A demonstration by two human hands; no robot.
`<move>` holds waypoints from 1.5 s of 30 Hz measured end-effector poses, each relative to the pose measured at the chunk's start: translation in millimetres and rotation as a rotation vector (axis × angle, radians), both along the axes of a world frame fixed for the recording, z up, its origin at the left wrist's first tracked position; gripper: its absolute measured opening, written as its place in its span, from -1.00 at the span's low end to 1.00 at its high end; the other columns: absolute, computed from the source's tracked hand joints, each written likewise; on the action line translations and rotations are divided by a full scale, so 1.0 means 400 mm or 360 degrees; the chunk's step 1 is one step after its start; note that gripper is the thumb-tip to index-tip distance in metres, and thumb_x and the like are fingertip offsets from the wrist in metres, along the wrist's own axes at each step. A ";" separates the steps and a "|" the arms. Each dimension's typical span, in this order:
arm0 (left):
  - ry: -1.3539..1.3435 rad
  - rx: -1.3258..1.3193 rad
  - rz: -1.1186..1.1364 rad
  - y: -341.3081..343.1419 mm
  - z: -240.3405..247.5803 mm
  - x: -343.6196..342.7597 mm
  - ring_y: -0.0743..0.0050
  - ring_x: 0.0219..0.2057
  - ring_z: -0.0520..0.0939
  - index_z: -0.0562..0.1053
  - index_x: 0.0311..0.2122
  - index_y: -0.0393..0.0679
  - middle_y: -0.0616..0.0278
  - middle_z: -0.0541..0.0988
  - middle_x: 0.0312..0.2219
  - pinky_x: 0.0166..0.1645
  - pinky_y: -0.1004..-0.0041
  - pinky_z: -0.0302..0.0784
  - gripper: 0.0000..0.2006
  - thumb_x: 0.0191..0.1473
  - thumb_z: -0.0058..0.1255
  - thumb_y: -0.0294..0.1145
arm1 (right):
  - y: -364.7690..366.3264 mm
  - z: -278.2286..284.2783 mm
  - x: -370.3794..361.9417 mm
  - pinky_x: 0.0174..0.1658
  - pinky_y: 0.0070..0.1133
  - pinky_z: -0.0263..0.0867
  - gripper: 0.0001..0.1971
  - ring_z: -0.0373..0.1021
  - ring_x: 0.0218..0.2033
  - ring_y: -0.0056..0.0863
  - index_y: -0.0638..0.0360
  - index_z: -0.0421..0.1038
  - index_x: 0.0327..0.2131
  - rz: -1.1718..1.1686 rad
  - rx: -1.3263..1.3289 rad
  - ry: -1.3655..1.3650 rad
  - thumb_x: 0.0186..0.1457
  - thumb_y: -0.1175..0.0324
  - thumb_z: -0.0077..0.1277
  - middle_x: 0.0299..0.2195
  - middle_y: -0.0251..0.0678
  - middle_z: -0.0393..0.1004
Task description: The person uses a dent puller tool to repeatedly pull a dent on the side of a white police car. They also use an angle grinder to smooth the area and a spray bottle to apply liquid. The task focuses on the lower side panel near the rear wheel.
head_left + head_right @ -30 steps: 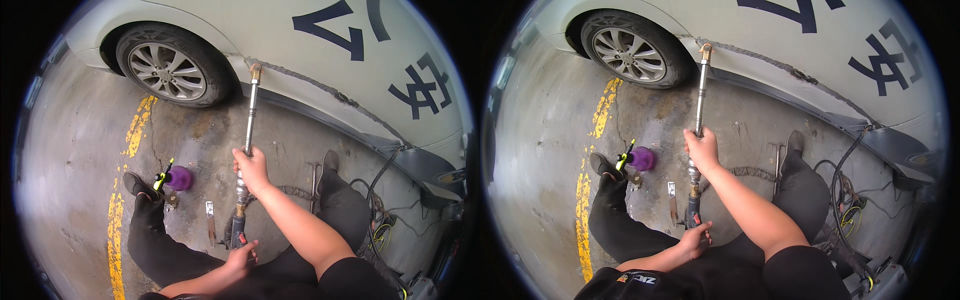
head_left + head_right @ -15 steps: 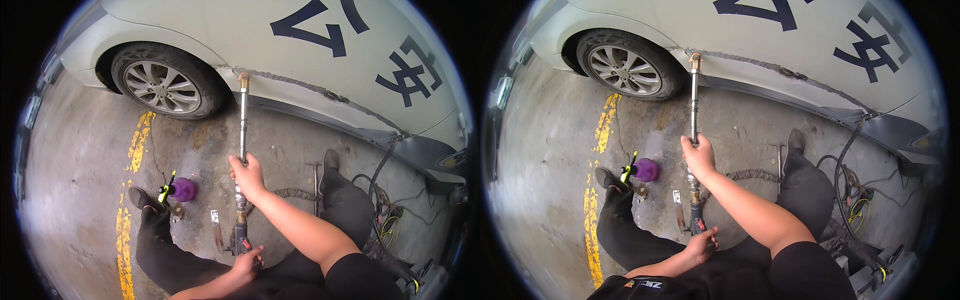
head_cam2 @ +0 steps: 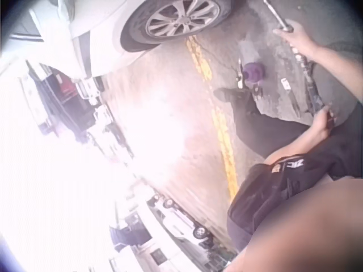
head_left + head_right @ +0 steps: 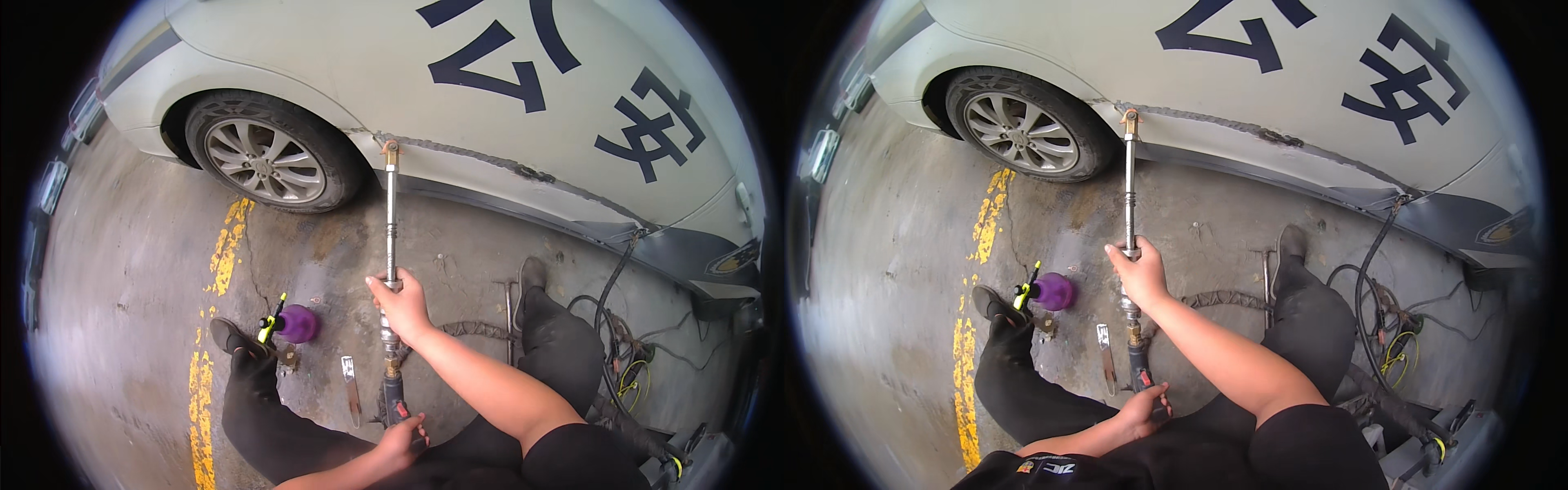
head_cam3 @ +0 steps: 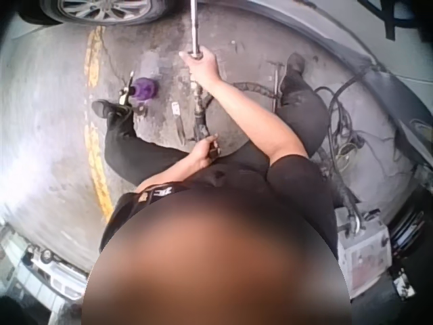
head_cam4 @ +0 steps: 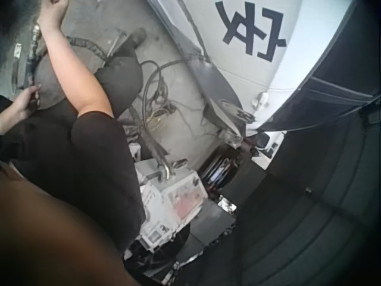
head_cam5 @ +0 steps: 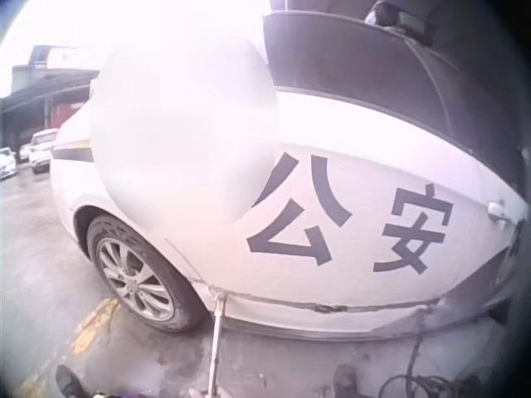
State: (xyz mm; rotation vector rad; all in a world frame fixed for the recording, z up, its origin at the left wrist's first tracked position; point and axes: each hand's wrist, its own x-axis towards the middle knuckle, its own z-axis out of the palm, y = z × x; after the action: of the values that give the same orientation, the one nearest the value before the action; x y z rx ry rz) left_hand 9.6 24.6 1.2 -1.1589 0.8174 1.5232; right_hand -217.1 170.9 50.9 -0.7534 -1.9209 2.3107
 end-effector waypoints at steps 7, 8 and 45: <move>0.0046 -0.0035 0.0009 0.043 -0.018 -0.018 0.41 -0.49 0.48 0.43 -0.35 -0.04 0.35 0.45 -0.56 -0.34 0.41 0.52 -0.83 0.28 0.18 -0.37 | 0.075 -0.092 -0.068 -0.28 -0.46 0.39 -0.62 0.44 -0.39 -0.57 0.19 0.44 -0.21 0.0260 0.0331 -0.0082 0.14 0.15 0.37 -0.42 -0.45 0.49; 0.0068 -0.0028 -0.0010 0.042 -0.019 -0.021 0.43 -0.49 0.48 0.43 -0.35 -0.04 0.35 0.45 -0.56 -0.34 0.41 0.52 -0.83 0.28 0.18 -0.37 | 0.072 -0.082 -0.091 -0.28 -0.42 0.42 -0.59 0.44 -0.43 -0.50 0.19 0.45 -0.22 0.0090 0.0311 0.0161 0.11 0.10 0.38 -0.46 -0.48 0.48; -0.0048 -0.0197 0.0136 0.029 -0.087 -0.045 0.38 -0.55 0.51 0.45 -0.42 -0.11 0.30 0.46 -0.59 -0.39 0.34 0.52 -0.82 0.19 0.20 -0.42 | 0.080 -0.068 -0.251 -0.63 -0.74 -0.14 -0.47 -0.11 -0.67 -0.84 -0.05 0.22 -0.36 0.0524 -0.1275 0.0070 0.45 -0.30 -0.24 -0.61 -0.65 0.02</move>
State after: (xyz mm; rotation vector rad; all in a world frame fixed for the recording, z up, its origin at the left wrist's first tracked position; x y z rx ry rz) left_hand -8.4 36.1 -33.7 -1.3190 0.8615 1.5384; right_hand -317.5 203.0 23.7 -0.4072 -1.1089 3.2988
